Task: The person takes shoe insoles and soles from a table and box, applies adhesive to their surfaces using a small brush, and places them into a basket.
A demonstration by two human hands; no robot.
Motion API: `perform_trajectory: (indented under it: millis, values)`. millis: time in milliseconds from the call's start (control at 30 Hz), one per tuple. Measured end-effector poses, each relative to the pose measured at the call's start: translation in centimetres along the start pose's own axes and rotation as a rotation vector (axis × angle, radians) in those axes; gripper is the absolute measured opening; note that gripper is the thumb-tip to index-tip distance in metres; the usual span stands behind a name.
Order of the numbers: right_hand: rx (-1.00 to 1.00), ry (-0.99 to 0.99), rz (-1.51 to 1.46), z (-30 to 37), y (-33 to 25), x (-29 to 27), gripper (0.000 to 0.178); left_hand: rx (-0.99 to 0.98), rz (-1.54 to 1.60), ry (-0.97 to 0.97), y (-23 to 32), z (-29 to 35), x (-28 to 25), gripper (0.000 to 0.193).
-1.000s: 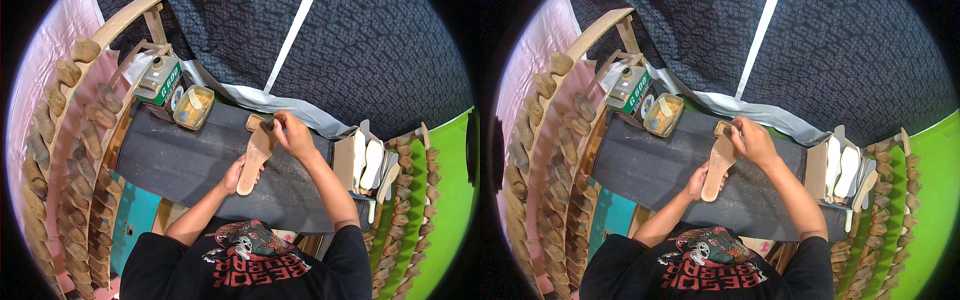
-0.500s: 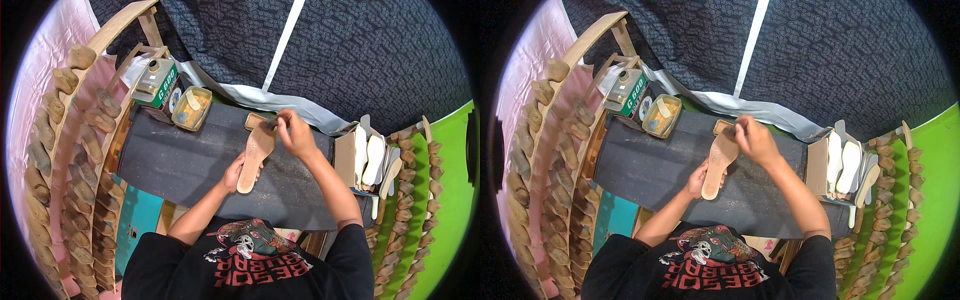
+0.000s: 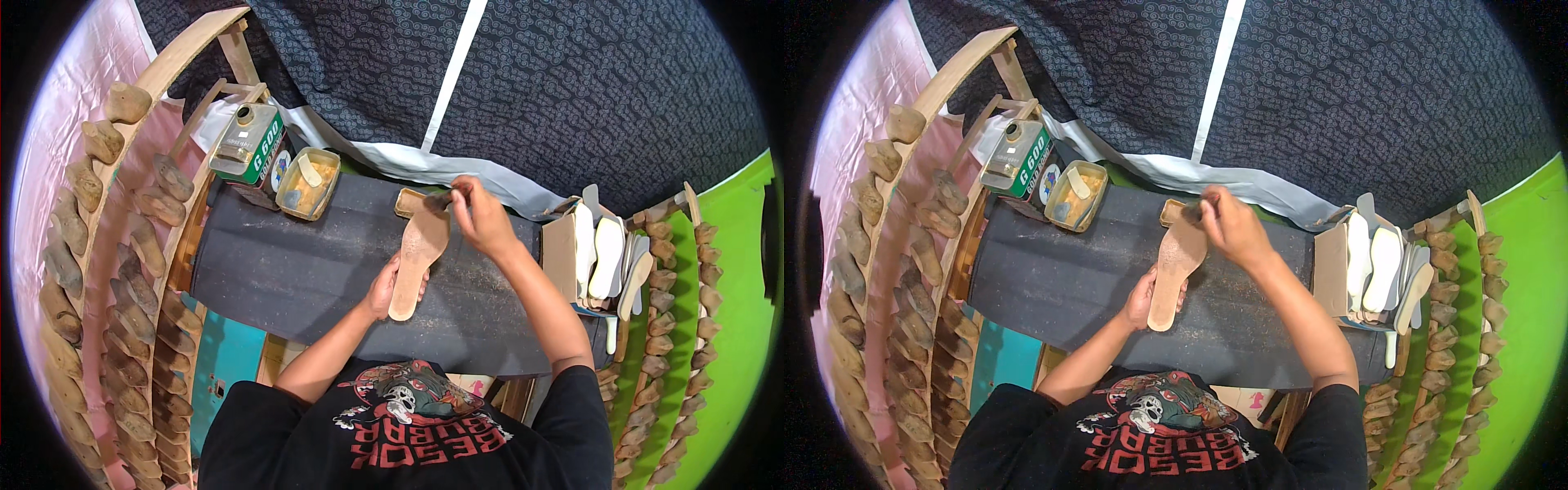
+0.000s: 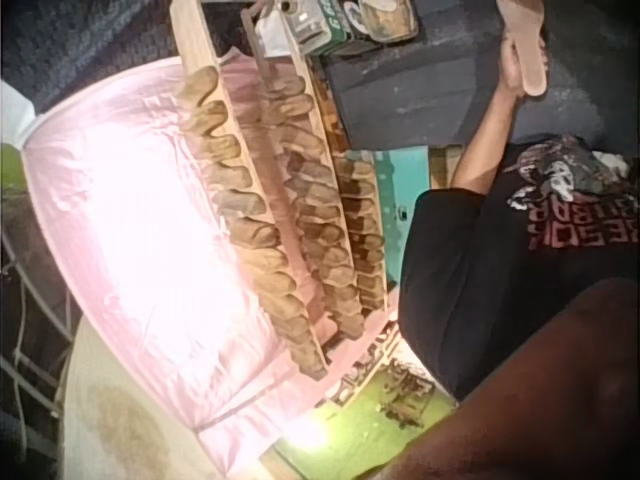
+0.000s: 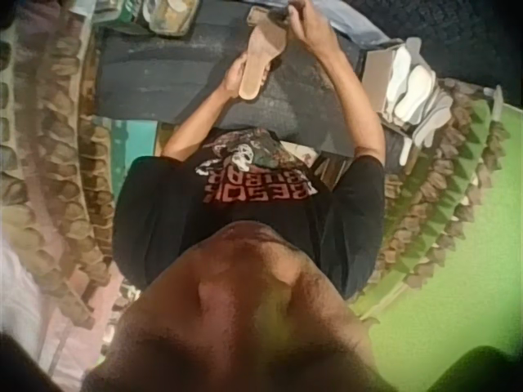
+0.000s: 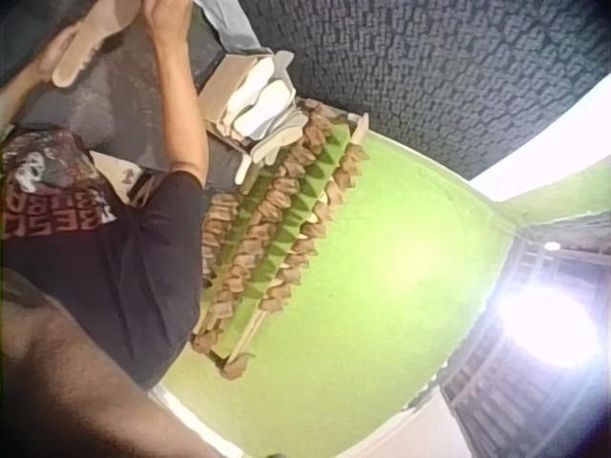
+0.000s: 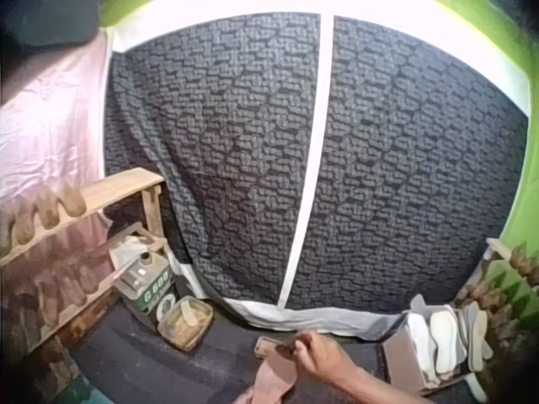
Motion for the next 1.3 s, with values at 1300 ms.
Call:
perform_trajectory:
  millis: [1300]
  values:
    - [0.016,0.023,-0.087,0.3,0.3,-0.1,0.016,-0.012,-0.14,0.084,0.0,1.1,-1.0,0.068]
Point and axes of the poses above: each hand's wrist, its own z-axis away from the middle knuckle, its own x-axis out of the palm, y = z × x, the point moved 6 cm from there along -z, towards the middle knuckle, and after that the axes turned 1 degree about y, right-handed, at the moved point
